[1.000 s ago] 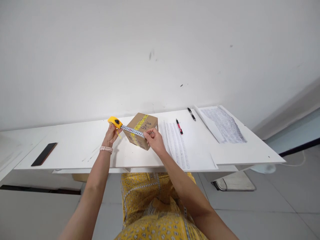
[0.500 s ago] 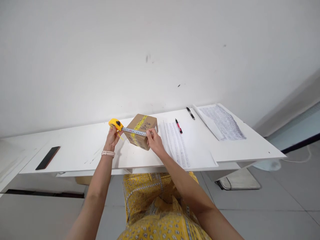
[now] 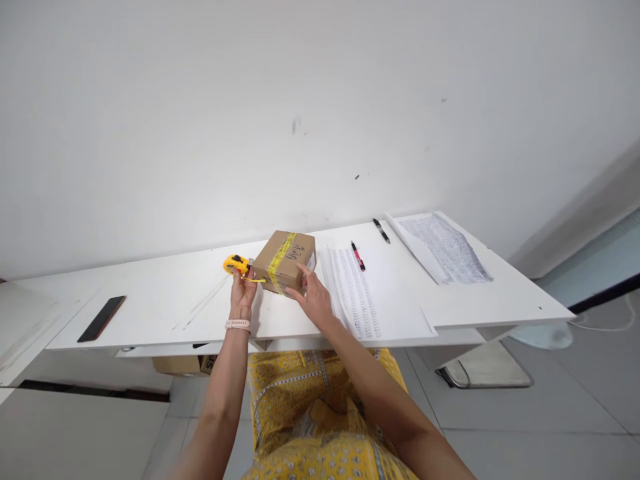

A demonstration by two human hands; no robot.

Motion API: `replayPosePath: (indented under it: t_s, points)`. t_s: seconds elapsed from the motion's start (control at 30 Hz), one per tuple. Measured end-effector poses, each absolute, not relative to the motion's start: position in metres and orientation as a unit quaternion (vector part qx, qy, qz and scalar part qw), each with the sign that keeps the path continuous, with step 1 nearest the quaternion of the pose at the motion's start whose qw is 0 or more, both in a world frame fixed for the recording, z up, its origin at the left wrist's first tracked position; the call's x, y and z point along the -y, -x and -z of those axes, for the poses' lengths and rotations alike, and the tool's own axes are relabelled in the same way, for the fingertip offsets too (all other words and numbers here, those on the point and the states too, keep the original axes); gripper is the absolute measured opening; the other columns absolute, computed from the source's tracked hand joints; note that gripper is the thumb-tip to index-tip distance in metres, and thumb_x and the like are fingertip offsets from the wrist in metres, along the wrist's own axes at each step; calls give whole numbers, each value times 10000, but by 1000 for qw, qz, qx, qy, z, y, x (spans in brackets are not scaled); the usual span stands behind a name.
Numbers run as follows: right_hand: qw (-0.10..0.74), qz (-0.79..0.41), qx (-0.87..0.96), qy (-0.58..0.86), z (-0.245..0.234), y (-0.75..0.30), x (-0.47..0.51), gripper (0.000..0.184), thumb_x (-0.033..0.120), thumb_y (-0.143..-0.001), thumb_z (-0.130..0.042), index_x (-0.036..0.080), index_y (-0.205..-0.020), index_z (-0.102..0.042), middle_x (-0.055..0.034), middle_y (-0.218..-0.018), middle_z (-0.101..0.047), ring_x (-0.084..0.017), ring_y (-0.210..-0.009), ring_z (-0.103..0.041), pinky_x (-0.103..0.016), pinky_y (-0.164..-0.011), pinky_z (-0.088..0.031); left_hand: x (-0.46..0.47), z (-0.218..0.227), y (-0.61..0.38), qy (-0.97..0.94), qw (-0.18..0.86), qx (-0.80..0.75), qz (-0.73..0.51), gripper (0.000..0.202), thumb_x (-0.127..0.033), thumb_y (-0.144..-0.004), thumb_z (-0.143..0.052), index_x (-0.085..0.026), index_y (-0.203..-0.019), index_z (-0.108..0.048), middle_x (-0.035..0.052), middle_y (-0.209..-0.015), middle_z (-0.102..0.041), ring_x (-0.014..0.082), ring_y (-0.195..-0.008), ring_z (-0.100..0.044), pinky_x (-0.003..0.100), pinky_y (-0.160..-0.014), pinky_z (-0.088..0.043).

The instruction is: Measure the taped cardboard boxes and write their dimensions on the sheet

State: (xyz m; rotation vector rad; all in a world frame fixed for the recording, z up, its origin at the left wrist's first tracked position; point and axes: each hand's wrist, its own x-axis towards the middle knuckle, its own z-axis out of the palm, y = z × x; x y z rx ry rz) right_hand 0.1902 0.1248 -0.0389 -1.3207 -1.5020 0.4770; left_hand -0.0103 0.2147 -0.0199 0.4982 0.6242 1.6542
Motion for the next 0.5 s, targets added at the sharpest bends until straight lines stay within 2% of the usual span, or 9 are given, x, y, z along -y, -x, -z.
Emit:
replayPosePath:
  t_s: [0.07, 0.13, 0.2, 0.3, 0.37, 0.5]
  points:
    - [524, -178, 624, 551, 39, -193, -128, 608, 509, -861, -607, 242, -1381, -439, -75, -996, -627, -253, -865, -623, -407, -750, -518, -211, 16, 8, -214, 615, -263, -712, 284, -438, -910, -654, -220, -1092, -656, 62, -1052, -745, 202, -1035, -696, 332, -929, -533]
    - [527, -133, 621, 564, 36, -198, -130, 557, 536, -874, -588, 242, -1337, -490, -123, -1116, -611, -288, -988, -614, -443, -807, -522, -206, 11, 7, -210, 622, -258, -709, 271, -435, -901, -667, -215, -1059, -664, 54, -999, -750, 190, -976, -711, 319, -916, -535]
    - [529, -80, 620, 574, 33, -204, -133, 525, 557, -882, -573, 245, -1302, -530, -170, -1329, -523, -330, -1181, -543, -494, -918, -497, -199, 7, 7, -205, 627, -254, -707, 239, -427, -907, -661, -214, -1015, -668, 36, -947, -750, 174, -918, -718, 313, -904, -537]
    - [537, -54, 637, 550, 33, -209, -139, 505, 561, -900, -549, 254, -1299, -528, -153, -1504, -400, -332, -1365, -405, -532, -1055, -421, -191, 2, 2, -196, 632, -251, -706, 242, -427, -928, -631, -203, -1012, -665, 33, -929, -749, 182, -916, -720, 341, -915, -538]
    - [550, -81, 645, 524, 36, -209, -142, 513, 561, -922, -511, 246, -1326, -491, -149, -1516, -407, -309, -1386, -399, -523, -1057, -430, -187, -1, -5, -187, 635, -253, -706, 261, -420, -952, -597, -181, -1030, -664, 48, -936, -752, 179, -925, -719, 338, -924, -535]
    - [579, -120, 612, 525, 32, -205, -144, 546, 594, -940, -445, 212, -1328, -484, -183, -1474, -471, -308, -1290, -511, -501, -952, -503, -174, -12, -20, -172, 641, -257, -702, 289, -373, -1006, -510, -140, -979, -680, 70, -881, -759, 141, -841, -724, 272, -882, -545]
